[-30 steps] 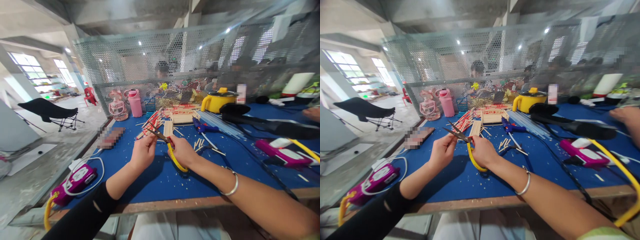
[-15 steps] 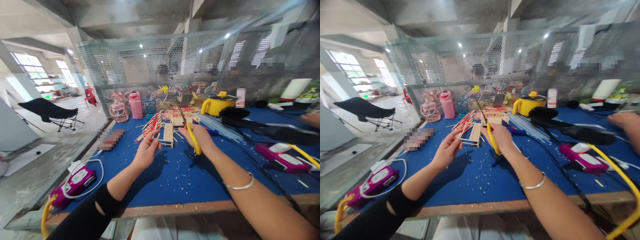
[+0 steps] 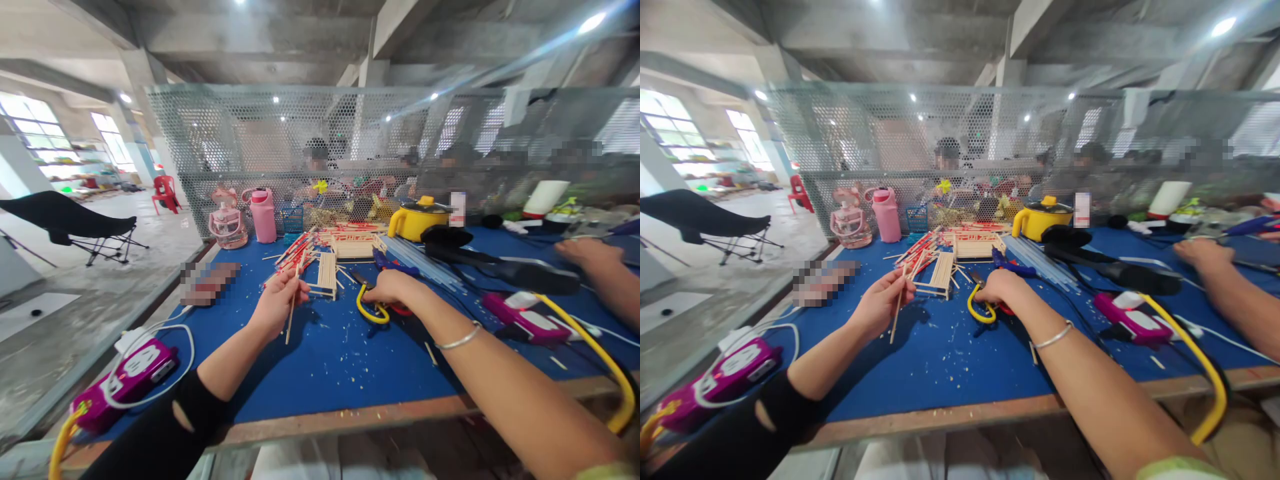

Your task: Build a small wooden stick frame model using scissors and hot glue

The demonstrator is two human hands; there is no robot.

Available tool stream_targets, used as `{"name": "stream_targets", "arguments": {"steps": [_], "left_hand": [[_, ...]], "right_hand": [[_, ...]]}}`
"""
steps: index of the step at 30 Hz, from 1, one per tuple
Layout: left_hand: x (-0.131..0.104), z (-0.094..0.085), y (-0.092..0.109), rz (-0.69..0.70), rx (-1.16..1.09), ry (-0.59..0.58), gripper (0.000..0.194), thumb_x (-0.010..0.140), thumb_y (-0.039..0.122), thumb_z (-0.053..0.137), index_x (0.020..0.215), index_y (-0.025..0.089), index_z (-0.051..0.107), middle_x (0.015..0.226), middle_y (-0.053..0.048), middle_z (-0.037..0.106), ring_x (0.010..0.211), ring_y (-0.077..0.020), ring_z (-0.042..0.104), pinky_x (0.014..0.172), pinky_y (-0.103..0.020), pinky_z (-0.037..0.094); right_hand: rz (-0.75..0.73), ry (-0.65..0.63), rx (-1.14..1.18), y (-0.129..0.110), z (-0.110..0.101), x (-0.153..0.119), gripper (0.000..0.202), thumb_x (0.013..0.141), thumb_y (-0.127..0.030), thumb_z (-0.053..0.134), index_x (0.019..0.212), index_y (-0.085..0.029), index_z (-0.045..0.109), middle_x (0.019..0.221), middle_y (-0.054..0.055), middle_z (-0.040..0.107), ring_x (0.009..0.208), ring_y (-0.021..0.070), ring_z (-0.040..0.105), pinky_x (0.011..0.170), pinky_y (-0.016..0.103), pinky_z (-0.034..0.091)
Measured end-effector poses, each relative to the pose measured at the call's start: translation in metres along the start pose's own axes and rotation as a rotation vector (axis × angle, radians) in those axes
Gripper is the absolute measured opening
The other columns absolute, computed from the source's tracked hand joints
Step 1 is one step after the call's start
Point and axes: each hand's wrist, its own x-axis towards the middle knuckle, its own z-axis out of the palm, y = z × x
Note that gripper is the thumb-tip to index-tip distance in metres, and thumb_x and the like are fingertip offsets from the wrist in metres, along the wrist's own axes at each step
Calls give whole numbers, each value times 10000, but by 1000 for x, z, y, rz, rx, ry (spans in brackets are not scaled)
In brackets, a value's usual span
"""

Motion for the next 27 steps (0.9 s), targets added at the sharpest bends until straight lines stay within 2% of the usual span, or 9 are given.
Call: {"name": "stream_targets", "arguments": {"steps": [3,6,8,10,12,15,21,24,27], "left_hand": [[-1,-2,0,-73,-10,27,309,721,394,723,847,139,604,759,-36,672,657,-98,608,534,-170,407],[-2,1,5,-108,-89,60,313,673,388,769,823,138,654,781,-27,668,683,-93,601,564,-175,432],[-2,8,10,-69,-171,84,312,637,353,799,838,146,681,756,-1,648,652,-77,580,575,-177,441],[1,17,16,-1,-229,115,320,617,352,809,843,160,690,727,14,638,613,-71,562,552,-178,433],[5,26,21,63,-232,122,333,605,379,809,830,165,690,703,18,636,584,-74,550,525,-182,420],[12,39,20,93,-193,113,361,579,413,814,802,159,687,670,27,615,547,-64,514,503,-177,399],[23,50,-1,116,-28,90,397,625,509,750,812,163,694,655,24,588,532,-66,476,477,-182,366],[37,37,-1,169,251,132,443,733,482,661,1045,167,668,843,-22,663,630,-96,547,538,-197,418],[57,11,6,199,593,321,482,843,439,509,1242,174,562,1023,-62,675,780,-137,596,633,-223,444]], "right_hand": [[-14,69,-9,-5,-11,-7,367,536,-465,771,694,-137,724,788,183,699,833,338,666,625,364,481],[-144,145,37,-24,-23,-24,362,674,-487,687,803,-151,729,914,190,696,893,325,650,660,371,479],[-365,80,189,-43,-24,-35,331,791,-505,563,926,-242,711,875,78,713,775,211,661,611,294,475],[-646,-126,548,-61,-18,-40,325,806,-432,571,1071,-258,646,763,24,697,611,154,626,495,246,439],[-750,-171,849,-72,-8,-36,299,785,-333,599,1063,-222,613,680,-2,656,540,124,581,442,216,403],[-754,-114,1082,-72,8,-22,216,732,-272,643,928,-187,612,614,-30,595,498,99,518,424,205,385],[-698,-27,1196,-60,25,-7,124,673,-237,676,728,-170,588,605,-45,551,485,73,455,422,200,372],[-662,-16,1240,-56,24,-5,115,633,-204,691,674,-163,592,556,-42,557,458,71,459,409,199,367],[-597,51,1336,-49,17,-1,146,634,-238,694,681,-173,572,534,-45,554,449,74,474,394,191,374]]}}
